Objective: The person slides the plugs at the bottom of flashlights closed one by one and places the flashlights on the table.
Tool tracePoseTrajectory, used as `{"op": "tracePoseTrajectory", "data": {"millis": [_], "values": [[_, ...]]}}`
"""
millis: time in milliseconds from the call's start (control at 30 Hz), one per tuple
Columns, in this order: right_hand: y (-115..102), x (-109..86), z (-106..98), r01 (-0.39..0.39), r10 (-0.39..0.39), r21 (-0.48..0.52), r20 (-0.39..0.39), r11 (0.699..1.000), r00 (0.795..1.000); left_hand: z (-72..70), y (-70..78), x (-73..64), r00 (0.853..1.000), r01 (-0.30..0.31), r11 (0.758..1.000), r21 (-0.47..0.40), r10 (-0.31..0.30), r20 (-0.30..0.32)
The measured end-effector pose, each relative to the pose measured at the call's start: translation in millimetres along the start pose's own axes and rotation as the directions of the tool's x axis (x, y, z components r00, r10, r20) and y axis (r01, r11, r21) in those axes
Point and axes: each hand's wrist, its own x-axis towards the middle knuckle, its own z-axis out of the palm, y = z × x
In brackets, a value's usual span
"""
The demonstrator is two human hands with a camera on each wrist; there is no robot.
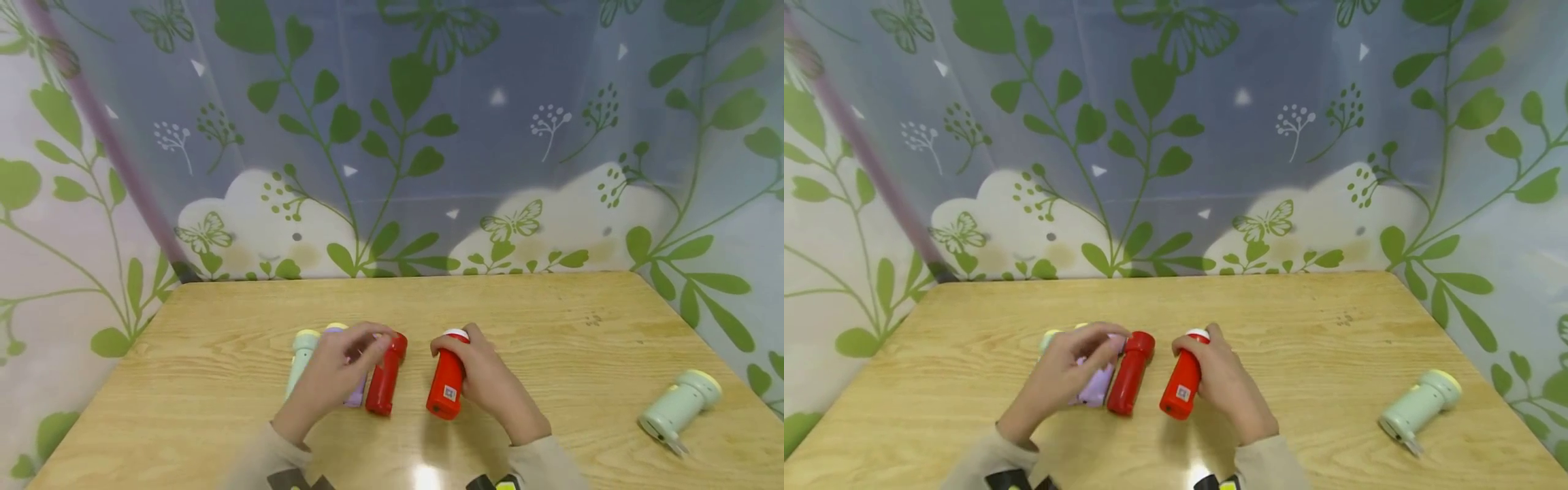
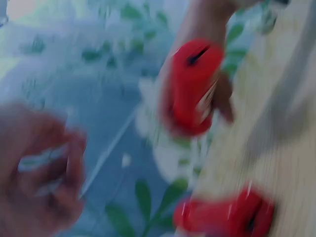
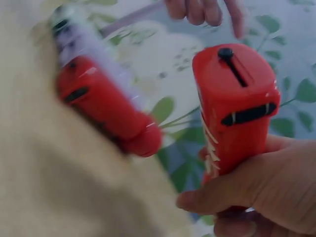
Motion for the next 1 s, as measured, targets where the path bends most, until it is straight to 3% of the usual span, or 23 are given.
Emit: {"op": "tracePoseTrajectory", "data": {"millis": [33,100,167,300,400,500,600,733,1000], "values": [[2,1.2,6,-0.018,0.018,0.005,0.001,1.0,1.0,-4.7,-6.6,0.5,0.996,0.049,0.997,0.059,-0.044,-0.083],[7,2.6,17,-0.047,0.047,0.014,0.016,0.999,0.999,-11.4,-19.3,-0.7,0.967,0.181,0.97,0.16,-0.146,-0.207],[9,2.6,26,-0.063,0.062,0.018,0.034,0.998,0.997,-14.3,-30.6,-4.2,0.934,0.312,0.922,0.229,-0.252,-0.254],[12,2.7,40,-0.083,0.081,0.044,0.036,0.996,0.996,-10.3,-46.3,-9.7,0.872,0.489,0.8,0.348,-0.453,-0.184],[11,4.2,47,-0.086,0.085,0.07,0.02,0.994,0.996,-5.6,-52.9,-10.5,0.841,0.527,0.739,0.419,-0.525,-0.132],[11,5.9,53,-0.084,0.083,0.089,0.014,0.992,0.996,-2.4,-55.5,-10.5,0.821,0.543,0.7,0.464,-0.559,-0.116],[12,6.9,57,-0.067,0.068,0.116,0.001,0.991,0.998,0.5,-57.1,-10.0,0.8,0.558,0.672,0.487,-0.592,-0.098],[11,8.2,58,-0.023,0.026,0.161,-0.014,0.987,1.0,2.9,-57.2,-9.5,0.781,0.565,0.658,0.497,-0.621,-0.067],[9,10.4,58,-0.013,0.011,0.221,0.01,0.975,1.0,7.4,-54.3,-11.9,0.789,0.543,0.66,0.519,-0.612,-0.047]]}}
